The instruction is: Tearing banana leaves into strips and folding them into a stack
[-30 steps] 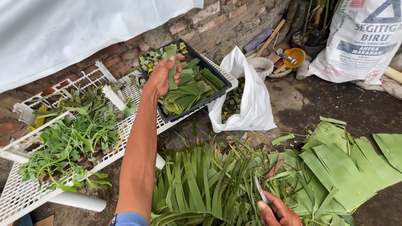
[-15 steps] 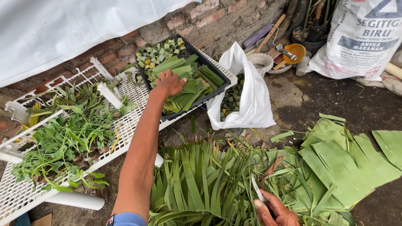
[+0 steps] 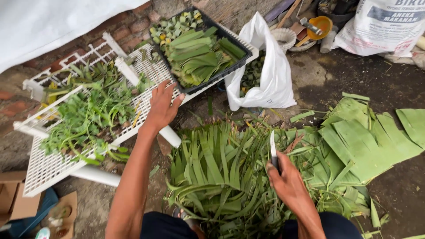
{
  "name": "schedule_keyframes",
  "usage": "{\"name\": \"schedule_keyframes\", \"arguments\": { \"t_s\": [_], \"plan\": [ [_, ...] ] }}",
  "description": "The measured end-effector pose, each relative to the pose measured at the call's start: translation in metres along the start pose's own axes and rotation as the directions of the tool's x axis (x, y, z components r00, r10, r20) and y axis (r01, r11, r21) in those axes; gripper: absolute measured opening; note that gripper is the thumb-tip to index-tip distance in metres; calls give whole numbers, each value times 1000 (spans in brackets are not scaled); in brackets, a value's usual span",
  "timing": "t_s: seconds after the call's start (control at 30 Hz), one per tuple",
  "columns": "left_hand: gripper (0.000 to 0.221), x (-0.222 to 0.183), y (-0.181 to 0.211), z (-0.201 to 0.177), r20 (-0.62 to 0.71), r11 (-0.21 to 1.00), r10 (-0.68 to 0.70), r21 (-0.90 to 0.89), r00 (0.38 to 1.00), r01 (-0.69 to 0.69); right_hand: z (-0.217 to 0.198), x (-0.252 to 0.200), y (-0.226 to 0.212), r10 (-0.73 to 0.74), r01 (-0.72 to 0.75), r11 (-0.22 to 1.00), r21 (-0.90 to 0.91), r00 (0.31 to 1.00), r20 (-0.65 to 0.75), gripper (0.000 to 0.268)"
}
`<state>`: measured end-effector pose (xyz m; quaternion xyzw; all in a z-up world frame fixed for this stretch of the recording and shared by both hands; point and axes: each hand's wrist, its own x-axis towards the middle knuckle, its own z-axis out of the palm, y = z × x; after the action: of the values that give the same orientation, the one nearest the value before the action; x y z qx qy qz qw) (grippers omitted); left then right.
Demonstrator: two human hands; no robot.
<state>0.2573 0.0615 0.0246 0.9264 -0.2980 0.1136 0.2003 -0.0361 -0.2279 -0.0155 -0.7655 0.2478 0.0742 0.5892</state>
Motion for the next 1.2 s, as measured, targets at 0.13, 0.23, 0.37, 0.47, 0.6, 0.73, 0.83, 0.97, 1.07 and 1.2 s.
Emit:
{"name": "schedule_keyframes", "arguments": {
  "t_s": [0.13, 0.23, 0.37, 0.47, 0.6, 0.73, 0.83, 0.97, 1.07, 1.2],
  "plan": [
    [54, -87, -19, -10, 42, 957, -196, -209, 980, 200, 19, -10, -14, -92, 90, 994, 55, 995, 32, 41],
    [49, -126, -4, -39, 100, 857, -384, -332, 918, 394, 42, -7, -13, -46, 64, 984, -167, 993, 108, 60],
    [39, -148, -14, -32, 26, 852, -517, -87, 856, 517, 87, 23, -11, -97, 188, 918, -350, 960, 261, 59],
    [49, -139, 19, -75, 155, 848, -504, -94, 849, 521, 128, 35, -81, -335, 446, 843, -299, 872, 356, 57],
    [47, -137, 18, -77, 145, 849, -505, -94, 851, 520, 202, 124, -152, -632, 728, 598, -336, 686, 361, 52],
    [44, -133, 25, -78, 124, 854, -503, -78, 855, 514, 279, 283, -150, -742, 629, 211, -749, 601, 296, 50],
    [43, -132, 24, -82, 184, 840, -515, -87, 837, 536, 286, 285, -146, -709, 514, 92, -853, 635, 306, 54],
    [40, -131, 28, -93, 275, 836, -511, -63, 815, 545, 216, 143, -144, -918, 906, 176, -385, 293, 269, 38],
    [41, -136, 34, -105, 337, 844, -472, -95, 815, 528, 165, 107, -52, -777, 755, 594, -278, 628, 45, 25],
    [41, -146, 26, -89, 380, 858, -451, -64, 808, 509, 122, 104, 154, -580, 422, 713, -560, 804, -132, 39]
  ]
}}
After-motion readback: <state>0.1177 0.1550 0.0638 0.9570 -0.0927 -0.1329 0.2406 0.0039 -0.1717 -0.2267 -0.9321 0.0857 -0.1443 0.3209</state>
